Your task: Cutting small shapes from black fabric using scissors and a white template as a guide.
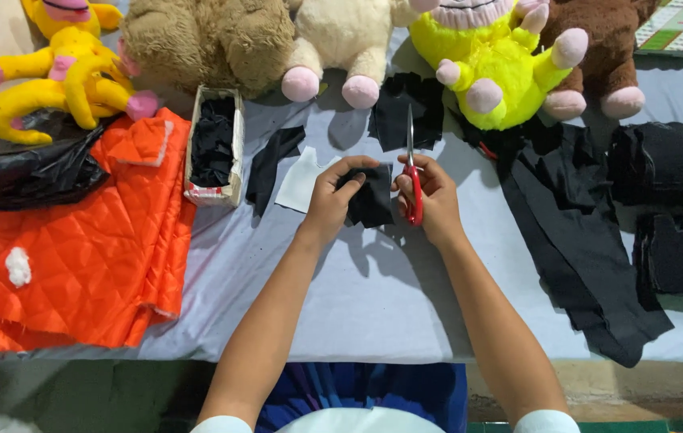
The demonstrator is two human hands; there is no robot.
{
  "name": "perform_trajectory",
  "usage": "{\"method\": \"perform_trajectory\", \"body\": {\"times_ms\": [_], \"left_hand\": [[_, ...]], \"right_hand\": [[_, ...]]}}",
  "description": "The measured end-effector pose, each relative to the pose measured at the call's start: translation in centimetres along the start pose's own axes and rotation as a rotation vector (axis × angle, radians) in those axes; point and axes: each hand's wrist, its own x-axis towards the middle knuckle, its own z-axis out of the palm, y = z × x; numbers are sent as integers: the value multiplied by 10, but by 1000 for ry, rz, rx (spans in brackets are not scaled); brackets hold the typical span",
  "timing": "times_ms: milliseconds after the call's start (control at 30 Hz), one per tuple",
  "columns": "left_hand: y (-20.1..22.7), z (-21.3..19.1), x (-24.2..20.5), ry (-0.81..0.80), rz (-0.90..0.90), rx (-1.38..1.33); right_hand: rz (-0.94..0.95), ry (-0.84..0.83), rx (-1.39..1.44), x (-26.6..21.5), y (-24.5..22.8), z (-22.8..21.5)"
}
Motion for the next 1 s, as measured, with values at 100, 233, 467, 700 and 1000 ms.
{"method": "perform_trajectory", "body": {"times_ms": [100,233,467,700,1000], "left_hand": [[-4,-2,1,22,-23,-23],[1,-2,-3,34,5,45],[-3,1,4,81,79,151],[-17,2,25,158,137,66],[11,-11,8,198,179,75]], "right_hand": [[14,-6,30,-2,5,3],[20,-24,-20,-2,0,1],[59,-55,-10,1,5,-5],[65,-67,18,0,-2,-4],[79,-110,5,-5,-10,-7]]}}
